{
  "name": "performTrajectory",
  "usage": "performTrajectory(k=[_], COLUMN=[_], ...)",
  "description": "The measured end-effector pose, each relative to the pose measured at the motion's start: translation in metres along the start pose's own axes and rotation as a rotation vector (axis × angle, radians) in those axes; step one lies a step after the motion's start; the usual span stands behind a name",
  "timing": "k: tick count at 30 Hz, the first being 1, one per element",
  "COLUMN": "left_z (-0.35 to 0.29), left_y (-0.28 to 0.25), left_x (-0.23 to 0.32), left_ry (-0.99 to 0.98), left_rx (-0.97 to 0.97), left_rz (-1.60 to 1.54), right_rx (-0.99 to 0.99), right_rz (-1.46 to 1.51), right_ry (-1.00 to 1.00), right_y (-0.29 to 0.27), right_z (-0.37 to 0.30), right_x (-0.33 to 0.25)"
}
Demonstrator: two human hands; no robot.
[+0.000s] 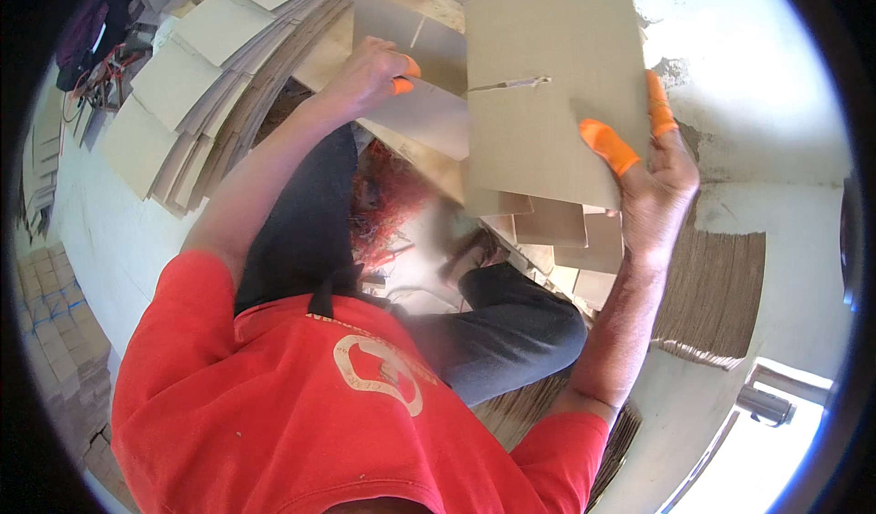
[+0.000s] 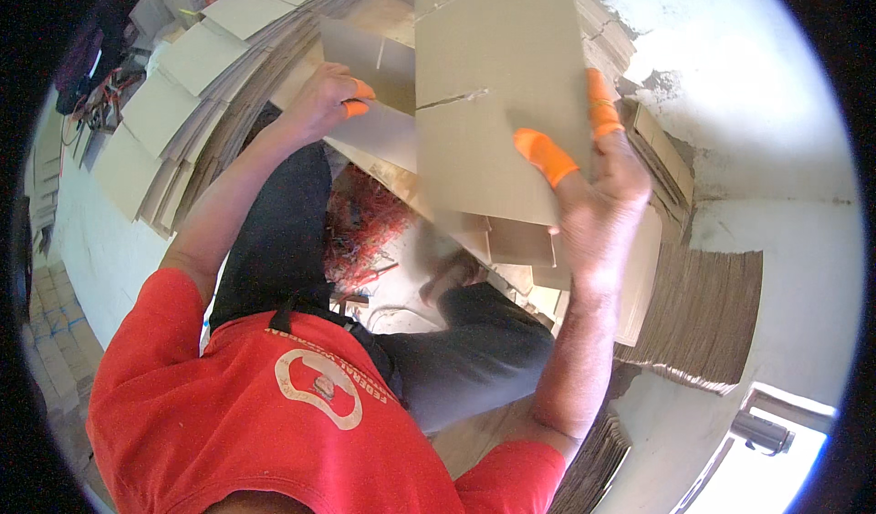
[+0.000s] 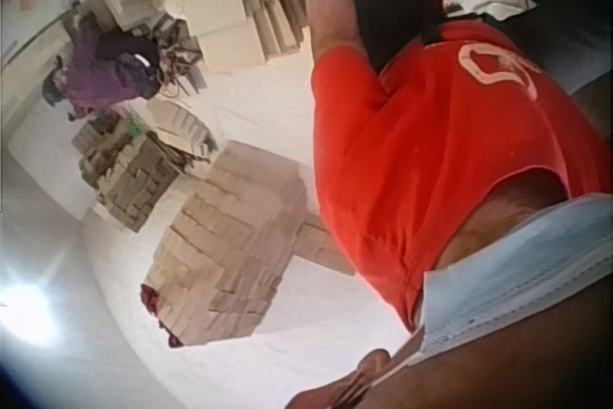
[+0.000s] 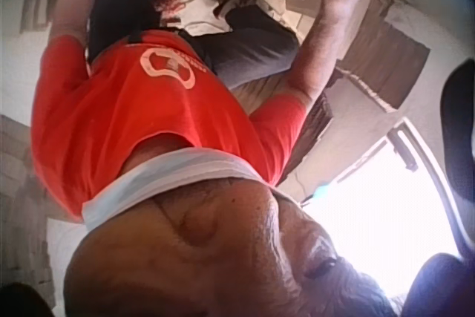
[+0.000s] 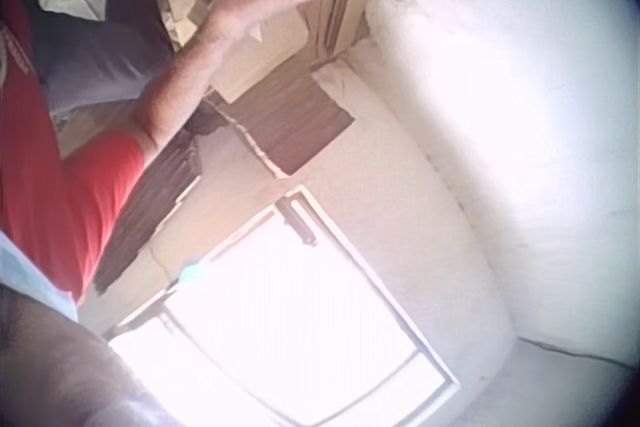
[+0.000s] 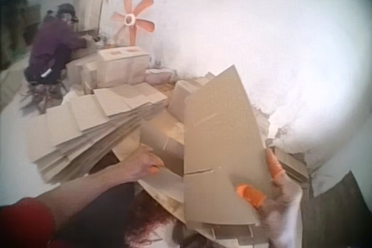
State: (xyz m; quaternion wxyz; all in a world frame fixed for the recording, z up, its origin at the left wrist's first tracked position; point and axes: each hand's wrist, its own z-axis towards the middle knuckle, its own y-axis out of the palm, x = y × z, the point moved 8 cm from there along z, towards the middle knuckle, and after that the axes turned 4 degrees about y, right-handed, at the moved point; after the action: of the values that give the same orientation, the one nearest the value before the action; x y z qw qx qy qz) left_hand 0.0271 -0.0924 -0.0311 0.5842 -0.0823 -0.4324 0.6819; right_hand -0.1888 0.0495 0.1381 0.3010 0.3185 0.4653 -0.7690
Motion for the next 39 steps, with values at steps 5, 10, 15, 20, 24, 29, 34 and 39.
performTrajectory(k=[5,10,15,20,24,29,34,39], left_z=[-0.002,-0.006,-0.001,-0.002,-0.002,0.004,0.005,0.008], left_y=[0.002,0.009,0.008,0.010,0.010,0.009,0.016,0.017], left_x=[-0.005,-0.015,-0.009,-0.016,-0.017,-0.010,-0.016,-0.019], left_ry=[-0.065,-0.120,-0.025,-0.076,-0.101,-0.051,-0.143,-0.150], left_rx=[-0.014,0.006,0.022,-0.004,-0.030,-0.008,-0.128,-0.142], left_rz=[-0.002,-0.004,0.033,0.027,0.030,0.022,0.056,0.033], right_rx=[-0.090,-0.126,-0.152,-0.205,-0.249,-0.257,-0.364,-0.334], right_rz=[0.028,-0.038,-0.111,-0.106,-0.130,-0.190,-0.239,-0.157], right_ry=[0.009,0.078,0.052,0.110,0.141,-0.212,0.001,0.017], right_y=[0.041,0.064,0.072,0.074,0.091,0.119,0.142,0.140], right_z=[0.015,0.022,0.029,0.035,0.030,0.031,0.028,0.029], right_x=[-0.003,0.004,0.002,-0.006,-0.002,0.026,0.037,0.033])
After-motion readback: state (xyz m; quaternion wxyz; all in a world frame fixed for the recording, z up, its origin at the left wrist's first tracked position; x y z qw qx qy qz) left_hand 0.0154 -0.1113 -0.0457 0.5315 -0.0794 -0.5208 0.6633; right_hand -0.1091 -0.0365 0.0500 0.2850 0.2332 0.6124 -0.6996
